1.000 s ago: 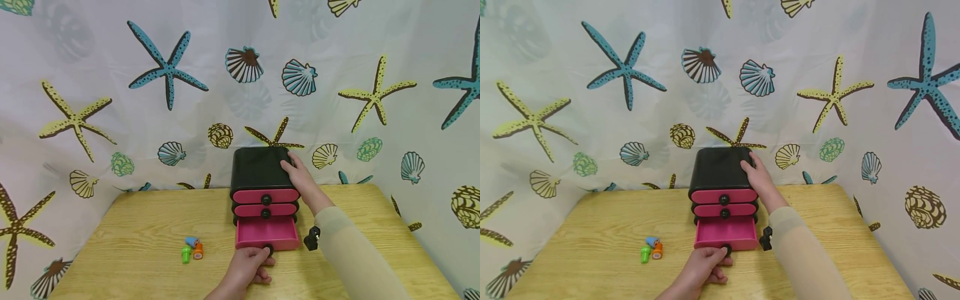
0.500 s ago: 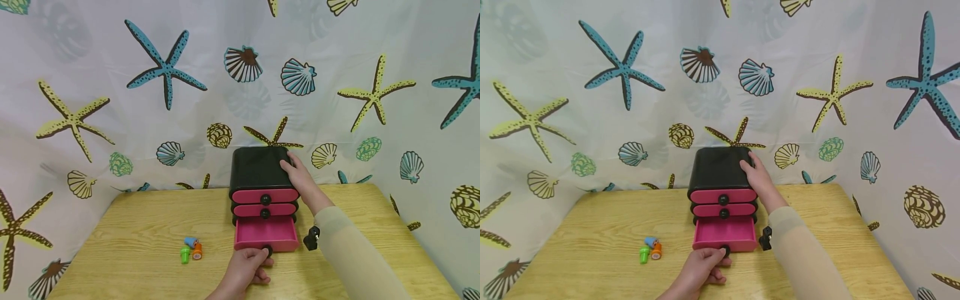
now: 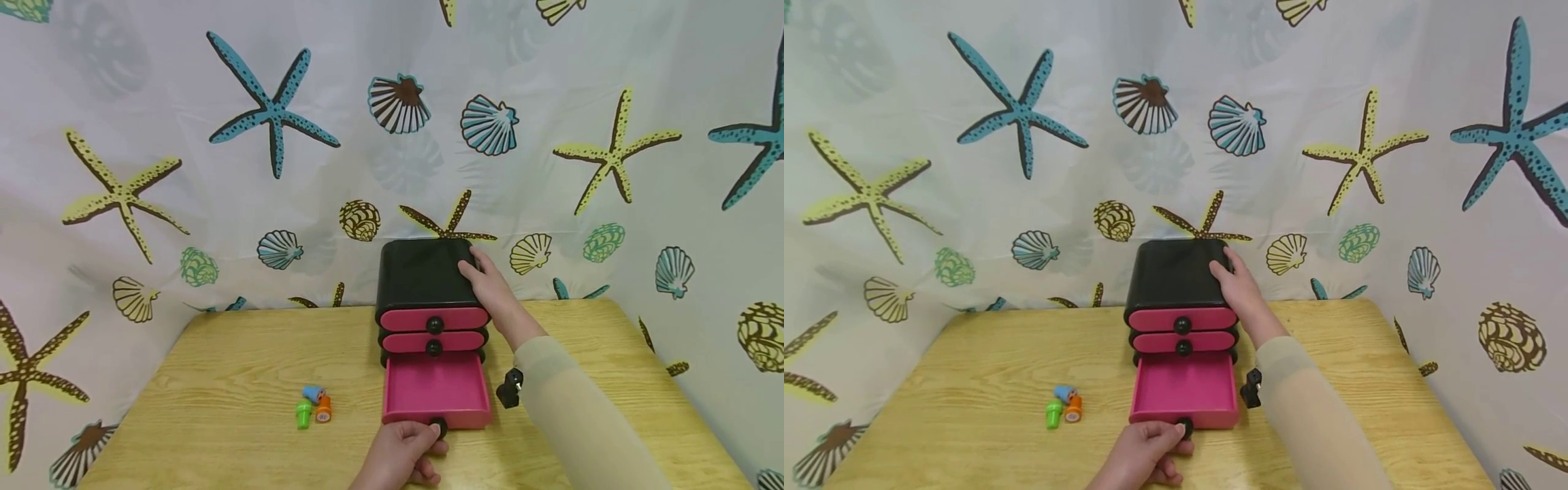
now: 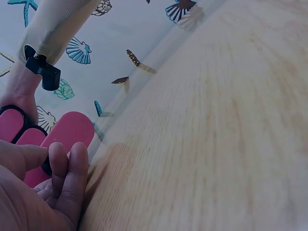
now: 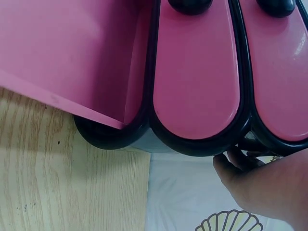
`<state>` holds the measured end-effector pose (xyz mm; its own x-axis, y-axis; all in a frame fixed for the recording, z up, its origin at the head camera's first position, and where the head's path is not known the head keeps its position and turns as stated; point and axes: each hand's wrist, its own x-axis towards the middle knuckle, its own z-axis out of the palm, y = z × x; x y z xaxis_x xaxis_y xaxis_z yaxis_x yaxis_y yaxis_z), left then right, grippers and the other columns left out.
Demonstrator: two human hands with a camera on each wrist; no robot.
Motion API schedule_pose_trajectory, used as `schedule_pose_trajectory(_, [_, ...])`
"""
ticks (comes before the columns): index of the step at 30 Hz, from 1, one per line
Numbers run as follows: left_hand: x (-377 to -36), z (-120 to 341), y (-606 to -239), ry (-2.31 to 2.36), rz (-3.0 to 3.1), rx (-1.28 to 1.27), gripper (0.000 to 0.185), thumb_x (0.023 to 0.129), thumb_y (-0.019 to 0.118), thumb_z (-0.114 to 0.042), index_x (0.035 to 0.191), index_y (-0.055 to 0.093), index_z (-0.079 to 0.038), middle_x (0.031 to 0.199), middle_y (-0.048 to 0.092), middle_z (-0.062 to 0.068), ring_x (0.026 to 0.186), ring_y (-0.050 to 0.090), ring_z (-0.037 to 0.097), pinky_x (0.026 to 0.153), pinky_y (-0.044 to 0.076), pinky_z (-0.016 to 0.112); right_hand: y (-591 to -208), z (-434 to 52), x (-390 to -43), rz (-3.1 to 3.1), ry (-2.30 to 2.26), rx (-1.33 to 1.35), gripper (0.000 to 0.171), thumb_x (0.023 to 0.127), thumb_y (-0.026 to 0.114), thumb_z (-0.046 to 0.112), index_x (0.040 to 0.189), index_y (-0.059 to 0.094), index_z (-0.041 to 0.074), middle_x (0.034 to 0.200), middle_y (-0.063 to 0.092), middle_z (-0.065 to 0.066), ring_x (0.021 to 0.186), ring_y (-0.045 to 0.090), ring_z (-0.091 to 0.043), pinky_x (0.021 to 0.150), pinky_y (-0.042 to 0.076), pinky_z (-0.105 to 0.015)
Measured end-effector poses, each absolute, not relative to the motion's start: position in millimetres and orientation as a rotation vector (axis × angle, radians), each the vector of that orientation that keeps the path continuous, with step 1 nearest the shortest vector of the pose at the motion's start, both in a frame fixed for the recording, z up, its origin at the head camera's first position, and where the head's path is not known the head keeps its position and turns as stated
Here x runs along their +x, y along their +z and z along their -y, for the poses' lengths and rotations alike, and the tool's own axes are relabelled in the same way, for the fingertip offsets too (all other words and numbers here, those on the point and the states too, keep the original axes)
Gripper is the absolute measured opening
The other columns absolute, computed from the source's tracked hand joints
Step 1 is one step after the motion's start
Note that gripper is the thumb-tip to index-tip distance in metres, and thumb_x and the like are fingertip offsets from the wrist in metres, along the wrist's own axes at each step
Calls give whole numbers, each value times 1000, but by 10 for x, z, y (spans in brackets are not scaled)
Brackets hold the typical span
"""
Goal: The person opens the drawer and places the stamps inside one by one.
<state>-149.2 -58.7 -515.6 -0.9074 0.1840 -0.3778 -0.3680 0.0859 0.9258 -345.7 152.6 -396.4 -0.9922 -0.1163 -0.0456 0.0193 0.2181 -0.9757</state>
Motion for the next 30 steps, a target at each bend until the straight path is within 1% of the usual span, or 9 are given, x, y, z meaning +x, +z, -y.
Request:
schedule_pose_trajectory(3, [-1444, 595, -5168, 1858, -1976, -181, 30, 112, 69, -26, 105, 80, 1, 97, 82, 5, 56, 64, 9, 60, 62, 27, -3973, -1533, -3456, -2365, -1894, -93, 71, 119, 48, 44, 179, 17, 25, 185, 8, -9, 170, 8, -33, 134, 16, -57])
schedule_pose_trajectory(9, [-1396, 637, -5190, 1826, -1971, -166, 30, 111, 70, -29, 105, 81, -1, 91, 81, 3, 55, 62, 7, 51, 51, 20, -3982, -1540, -3446, -2361, -1904, -93, 70, 118, 48, 45, 179, 17, 26, 185, 9, -8, 170, 8, -33, 134, 17, -58])
schedule_pose_trajectory(16, [-1375, 716, -5180, 1753, -1957, -98, 23, 111, 68, -20, 107, 80, -1, 89, 80, 2, 58, 59, 7, 54, 46, 19, -3973, -1525, -3448, -2362, -1907, -95, 71, 118, 48, 45, 179, 17, 26, 185, 9, -8, 170, 9, -33, 134, 17, -58])
schedule_pose_trajectory(22, [-1363, 753, -5164, 1681, -2019, -56, 19, 108, 70, -18, 104, 81, -4, 84, 78, 0, 61, 56, 9, 58, 45, 22, -3989, -1517, -3466, -2373, -1896, -90, 71, 118, 48, 45, 179, 18, 26, 185, 9, -8, 170, 9, -33, 134, 17, -57])
schedule_pose_trajectory(30, [-1345, 763, -5150, 1665, -2061, -19, 16, 108, 71, -16, 104, 80, -3, 88, 79, 1, 62, 57, 10, 60, 46, 23, -3994, -1516, -3452, -2368, -1895, -85, 71, 118, 48, 46, 179, 17, 28, 185, 9, -7, 170, 9, -33, 134, 17, -58])
